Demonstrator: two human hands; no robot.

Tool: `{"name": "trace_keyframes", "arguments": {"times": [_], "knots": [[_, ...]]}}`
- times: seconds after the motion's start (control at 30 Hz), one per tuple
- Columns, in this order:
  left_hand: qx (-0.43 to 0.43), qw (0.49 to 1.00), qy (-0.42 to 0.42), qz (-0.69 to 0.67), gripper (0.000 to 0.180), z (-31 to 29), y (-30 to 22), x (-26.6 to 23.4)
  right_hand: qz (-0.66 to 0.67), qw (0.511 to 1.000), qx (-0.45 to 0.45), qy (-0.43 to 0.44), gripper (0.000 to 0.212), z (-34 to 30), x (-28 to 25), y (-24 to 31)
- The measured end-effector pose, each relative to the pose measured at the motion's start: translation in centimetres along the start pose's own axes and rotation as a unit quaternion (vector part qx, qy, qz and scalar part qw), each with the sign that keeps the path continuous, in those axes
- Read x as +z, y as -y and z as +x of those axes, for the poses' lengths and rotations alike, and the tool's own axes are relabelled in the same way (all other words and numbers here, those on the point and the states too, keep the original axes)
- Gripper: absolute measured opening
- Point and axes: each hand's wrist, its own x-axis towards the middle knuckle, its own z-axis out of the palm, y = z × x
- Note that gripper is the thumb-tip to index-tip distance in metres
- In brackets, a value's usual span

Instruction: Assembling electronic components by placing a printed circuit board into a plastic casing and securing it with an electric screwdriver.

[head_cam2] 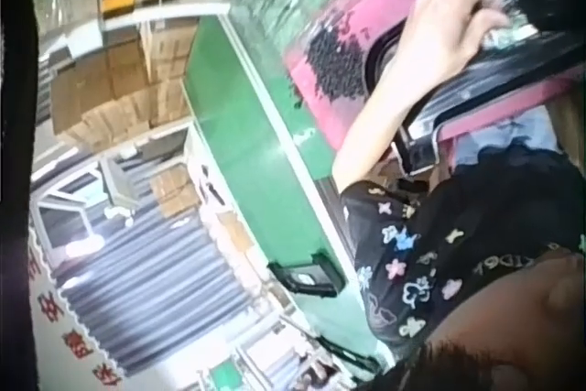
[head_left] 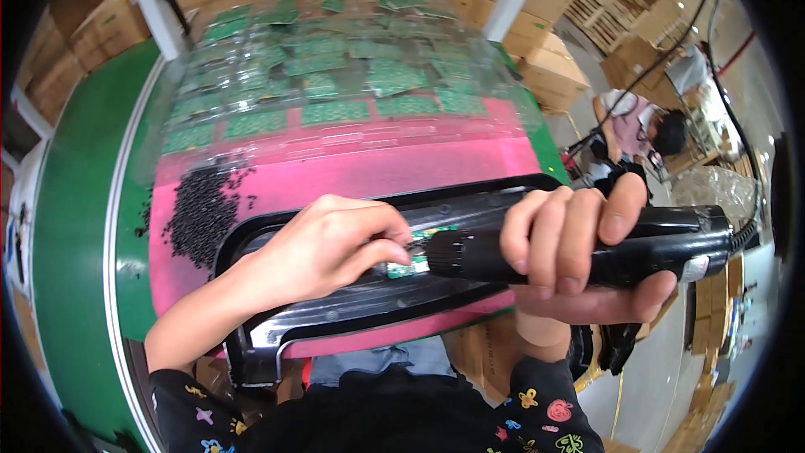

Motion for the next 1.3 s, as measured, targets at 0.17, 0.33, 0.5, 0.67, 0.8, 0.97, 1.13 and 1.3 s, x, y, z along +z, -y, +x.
{"name": "trace_keyframes", "arguments": {"times": [0.17,0.33,0.5,0.67,0.8,0.97,1.13,1.3], "knots": [[0.044,0.997,-0.005,-0.058,0.016,-0.4,0.8,0.2,-0.018,1.000,-0.011,-0.018,0.043,1.0,1.1,-1.3],[0.069,0.995,-0.053,0.043,0.018,-0.8,0.8,0.2,-0.017,0.999,-0.008,-0.030,0.043,0.9,0.6,-1.4],[0.064,0.963,-0.124,0.232,0.027,-1.1,0.4,0.0,-0.020,0.996,0.031,-0.078,0.057,1.2,0.4,-2.2],[-0.003,0.971,-0.141,0.195,0.007,-0.6,1.4,-0.5,-0.098,0.986,0.116,-0.069,0.053,0.0,-0.2,-4.6],[-0.066,0.977,-0.096,0.176,0.009,-1.0,1.5,-0.1,-0.118,0.981,0.139,-0.060,0.051,-0.2,-0.6,-5.7],[-0.094,0.984,-0.029,0.148,0.011,-1.4,2.1,0.2,-0.152,0.976,0.142,-0.059,0.052,-0.4,-0.7,-6.5],[-0.118,0.980,0.010,0.161,0.012,-1.5,1.9,-0.1,-0.134,0.978,0.150,-0.046,0.051,-0.5,-0.6,-6.2],[-0.116,0.977,0.021,0.176,0.012,-1.6,2.1,0.1,-0.155,0.974,0.147,-0.069,0.051,-0.3,-0.1,-6.4]]}}
